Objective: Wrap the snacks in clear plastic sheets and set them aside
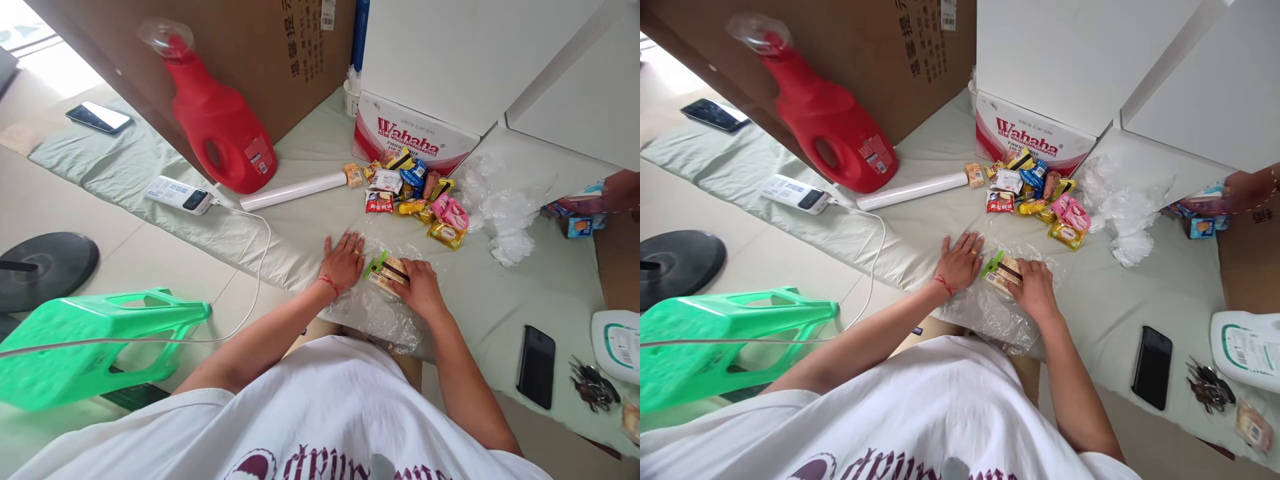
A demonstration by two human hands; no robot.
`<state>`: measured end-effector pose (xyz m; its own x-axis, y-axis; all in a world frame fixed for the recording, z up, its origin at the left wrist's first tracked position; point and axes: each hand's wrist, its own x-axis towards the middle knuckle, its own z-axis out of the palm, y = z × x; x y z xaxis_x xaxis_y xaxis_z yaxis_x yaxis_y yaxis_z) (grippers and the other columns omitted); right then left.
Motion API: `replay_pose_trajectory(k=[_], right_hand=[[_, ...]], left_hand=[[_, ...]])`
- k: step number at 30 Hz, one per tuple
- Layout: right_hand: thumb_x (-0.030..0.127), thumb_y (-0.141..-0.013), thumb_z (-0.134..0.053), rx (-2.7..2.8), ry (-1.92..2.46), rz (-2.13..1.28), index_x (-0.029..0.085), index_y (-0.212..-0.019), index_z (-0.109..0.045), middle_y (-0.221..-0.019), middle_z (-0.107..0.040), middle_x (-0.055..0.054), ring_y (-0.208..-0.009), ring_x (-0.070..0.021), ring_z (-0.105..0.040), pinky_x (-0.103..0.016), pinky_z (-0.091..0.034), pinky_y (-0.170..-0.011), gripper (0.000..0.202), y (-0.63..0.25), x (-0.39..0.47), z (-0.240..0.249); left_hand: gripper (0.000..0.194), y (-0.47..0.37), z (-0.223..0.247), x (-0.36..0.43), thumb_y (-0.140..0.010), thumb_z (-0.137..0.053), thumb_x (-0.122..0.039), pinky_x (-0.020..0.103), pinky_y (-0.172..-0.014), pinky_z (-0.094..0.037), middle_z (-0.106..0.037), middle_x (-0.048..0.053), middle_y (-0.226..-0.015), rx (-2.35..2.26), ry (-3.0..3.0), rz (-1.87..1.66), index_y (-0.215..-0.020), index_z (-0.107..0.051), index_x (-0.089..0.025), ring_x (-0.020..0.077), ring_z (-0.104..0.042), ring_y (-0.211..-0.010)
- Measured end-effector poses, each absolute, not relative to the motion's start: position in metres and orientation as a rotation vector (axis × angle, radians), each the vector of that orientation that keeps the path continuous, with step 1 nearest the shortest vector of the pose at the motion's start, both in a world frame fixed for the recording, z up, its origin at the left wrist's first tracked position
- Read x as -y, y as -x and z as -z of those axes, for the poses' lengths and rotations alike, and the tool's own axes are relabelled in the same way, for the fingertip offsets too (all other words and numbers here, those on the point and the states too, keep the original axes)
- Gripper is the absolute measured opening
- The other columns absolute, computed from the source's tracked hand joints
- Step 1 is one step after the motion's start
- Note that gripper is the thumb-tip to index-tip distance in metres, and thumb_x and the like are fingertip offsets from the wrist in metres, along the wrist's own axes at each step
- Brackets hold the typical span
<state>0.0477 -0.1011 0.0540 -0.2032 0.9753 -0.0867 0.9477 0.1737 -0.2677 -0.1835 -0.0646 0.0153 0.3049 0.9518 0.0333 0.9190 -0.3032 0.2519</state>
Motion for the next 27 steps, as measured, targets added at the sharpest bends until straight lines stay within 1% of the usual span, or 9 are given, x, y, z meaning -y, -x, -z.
replay_pose_trajectory(k=[6,8,10,14,16,21,27], right_hand=[[0.049,-0.095,-0.065,2.282,1.981,-0.314,0.016,-0.138,-0.059,-0.126,-0.064,-0.016,-0.120,-0.0332,-0.050,-0.044,-0.042,-0.100,0.055,-0.025,0.115,-0.047],[0.047,-0.095,-0.065,2.290,2.000,-0.280,0.017,-0.140,-0.058,-0.131,-0.063,-0.017,-0.124,-0.0344,-0.048,-0.046,-0.040,-0.102,0.055,-0.017,0.120,-0.046],[0.042,-0.093,-0.066,2.301,1.989,-0.287,0.017,-0.142,-0.057,-0.134,-0.062,-0.016,-0.126,-0.0343,-0.048,-0.048,-0.039,-0.105,0.055,-0.015,0.123,-0.044],[0.035,-0.090,-0.067,2.287,1.933,-0.362,0.016,-0.140,-0.059,-0.131,-0.063,-0.015,-0.122,-0.0327,-0.050,-0.046,-0.041,-0.107,0.054,-0.031,0.123,-0.041],[0.035,-0.090,-0.066,2.258,1.915,-0.367,0.016,-0.139,-0.060,-0.129,-0.063,-0.015,-0.120,-0.0327,-0.051,-0.046,-0.042,-0.106,0.053,-0.041,0.123,-0.040],[0.041,-0.090,-0.065,2.184,1.869,-0.300,0.015,-0.139,-0.059,-0.124,-0.063,-0.016,-0.118,-0.0340,-0.050,-0.048,-0.044,-0.104,0.055,-0.046,0.124,-0.042],[0.038,-0.092,-0.064,2.252,1.880,-0.291,0.017,-0.140,-0.059,-0.129,-0.061,-0.016,-0.122,-0.0348,-0.049,-0.050,-0.040,-0.106,0.054,-0.026,0.126,-0.037]], left_hand=[[0.058,0.183,-0.016,0.065,-0.108,-0.025,-0.040,0.064,-0.130,-0.008,-0.034,0.008,-0.171,-1.735,-2.367,-0.268,-0.161,-0.040,-0.023,0.0263,-0.027,-0.160],[0.058,0.183,-0.016,0.065,-0.108,-0.025,-0.040,0.064,-0.130,-0.009,-0.034,0.008,-0.171,-1.731,-2.366,-0.266,-0.161,-0.041,-0.022,0.0263,-0.027,-0.160],[0.058,0.183,-0.016,0.065,-0.108,-0.026,-0.040,0.064,-0.130,-0.008,-0.034,0.008,-0.171,-1.732,-2.362,-0.270,-0.161,-0.041,-0.022,0.0263,-0.027,-0.160],[0.058,0.184,-0.015,0.065,-0.107,-0.027,-0.040,0.065,-0.130,-0.007,-0.034,0.008,-0.170,-1.724,-2.362,-0.298,-0.161,-0.041,-0.023,0.0261,-0.028,-0.159],[0.058,0.184,-0.015,0.065,-0.107,-0.027,-0.040,0.065,-0.129,-0.007,-0.034,0.007,-0.170,-1.717,-2.364,-0.308,-0.161,-0.041,-0.023,0.0262,-0.028,-0.159],[0.059,0.183,-0.014,0.065,-0.107,-0.026,-0.040,0.066,-0.129,-0.007,-0.033,0.008,-0.171,-1.720,-2.344,-0.313,-0.162,-0.039,-0.024,0.0270,-0.028,-0.159],[0.059,0.183,-0.015,0.067,-0.107,-0.024,-0.040,0.068,-0.129,-0.008,-0.034,0.008,-0.170,-1.734,-2.329,-0.299,-0.162,-0.039,-0.022,0.0267,-0.028,-0.159]])
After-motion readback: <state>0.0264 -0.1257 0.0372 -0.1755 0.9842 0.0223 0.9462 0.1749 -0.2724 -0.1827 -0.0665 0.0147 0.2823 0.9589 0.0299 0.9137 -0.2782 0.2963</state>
